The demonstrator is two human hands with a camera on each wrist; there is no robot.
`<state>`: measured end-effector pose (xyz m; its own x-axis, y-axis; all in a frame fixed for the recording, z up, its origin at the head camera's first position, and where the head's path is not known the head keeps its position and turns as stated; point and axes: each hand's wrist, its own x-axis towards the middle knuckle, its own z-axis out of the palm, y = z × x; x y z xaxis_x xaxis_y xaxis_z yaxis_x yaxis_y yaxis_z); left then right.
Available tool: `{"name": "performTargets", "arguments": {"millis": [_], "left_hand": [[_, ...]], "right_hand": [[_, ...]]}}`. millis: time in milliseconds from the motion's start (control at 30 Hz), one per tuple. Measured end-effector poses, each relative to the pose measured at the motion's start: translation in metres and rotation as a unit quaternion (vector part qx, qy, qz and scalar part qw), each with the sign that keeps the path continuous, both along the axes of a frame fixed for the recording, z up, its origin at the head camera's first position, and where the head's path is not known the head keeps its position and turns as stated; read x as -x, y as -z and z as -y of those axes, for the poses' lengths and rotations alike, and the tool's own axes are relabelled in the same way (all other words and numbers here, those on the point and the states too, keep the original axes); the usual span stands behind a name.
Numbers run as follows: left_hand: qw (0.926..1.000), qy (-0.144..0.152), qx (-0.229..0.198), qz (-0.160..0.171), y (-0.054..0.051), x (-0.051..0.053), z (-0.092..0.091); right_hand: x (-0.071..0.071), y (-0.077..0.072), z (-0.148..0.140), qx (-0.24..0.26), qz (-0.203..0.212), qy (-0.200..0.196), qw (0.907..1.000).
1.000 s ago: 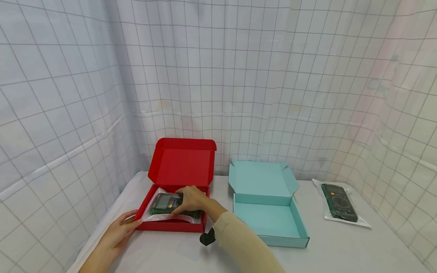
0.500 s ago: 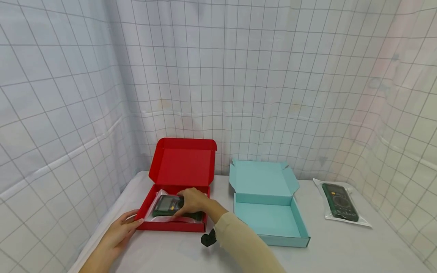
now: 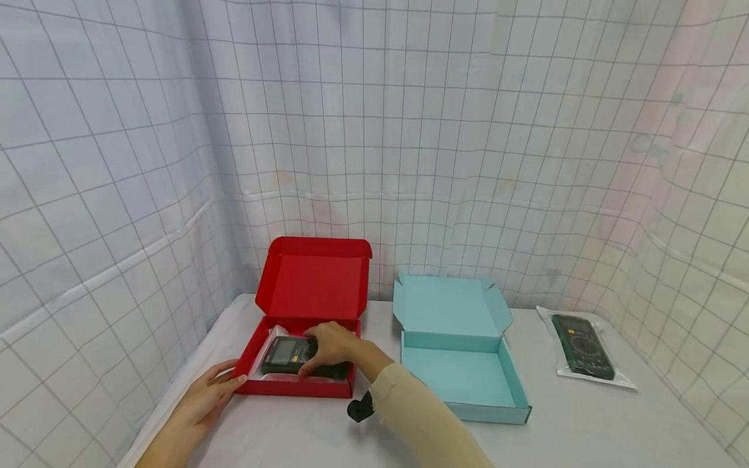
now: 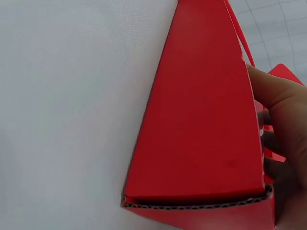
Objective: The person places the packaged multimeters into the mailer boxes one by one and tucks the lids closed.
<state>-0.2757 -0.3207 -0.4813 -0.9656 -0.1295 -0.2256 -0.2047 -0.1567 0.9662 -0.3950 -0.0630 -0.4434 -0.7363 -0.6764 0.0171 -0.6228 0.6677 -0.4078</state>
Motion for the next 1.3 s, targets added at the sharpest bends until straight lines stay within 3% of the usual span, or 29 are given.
{"name": "performTargets", "arguments": {"millis": [233, 433, 700, 867, 967, 1200, 1300], "left_hand": [[0.9999, 0.004, -0.013, -0.004, -0.001, 0.000, 0.003], [0.9997, 0.015, -0.018, -0.002, -0.006, 0.002, 0.007], [0.9983, 0.046, 0.032, 0.015, -0.015, 0.007, 0.010], [0.9941, 0.056, 0.091, 0.020, -0.026, 0.013, 0.015], [0.9932, 0.045, 0.107, 0.003, -0.035, 0.018, 0.021], [0.9968, -0.009, 0.036, -0.072, -0.058, 0.034, 0.023], [0.9939, -0.025, 0.043, -0.098, -0.067, 0.043, 0.021]], "right_hand": [[0.003, -0.004, -0.009, 0.033, 0.028, -0.018, 0.9989], [0.004, -0.015, -0.021, 0.048, 0.026, -0.022, 0.9983], [0.008, -0.026, -0.042, 0.066, -0.001, -0.025, 0.9975], [0.011, -0.033, -0.054, 0.087, 0.000, -0.018, 0.9960], [0.013, -0.037, -0.061, 0.099, 0.000, -0.008, 0.9951], [0.019, -0.047, -0.079, 0.129, 0.011, 0.026, 0.9913], [0.022, -0.053, -0.086, 0.136, 0.005, 0.026, 0.9904]]}}
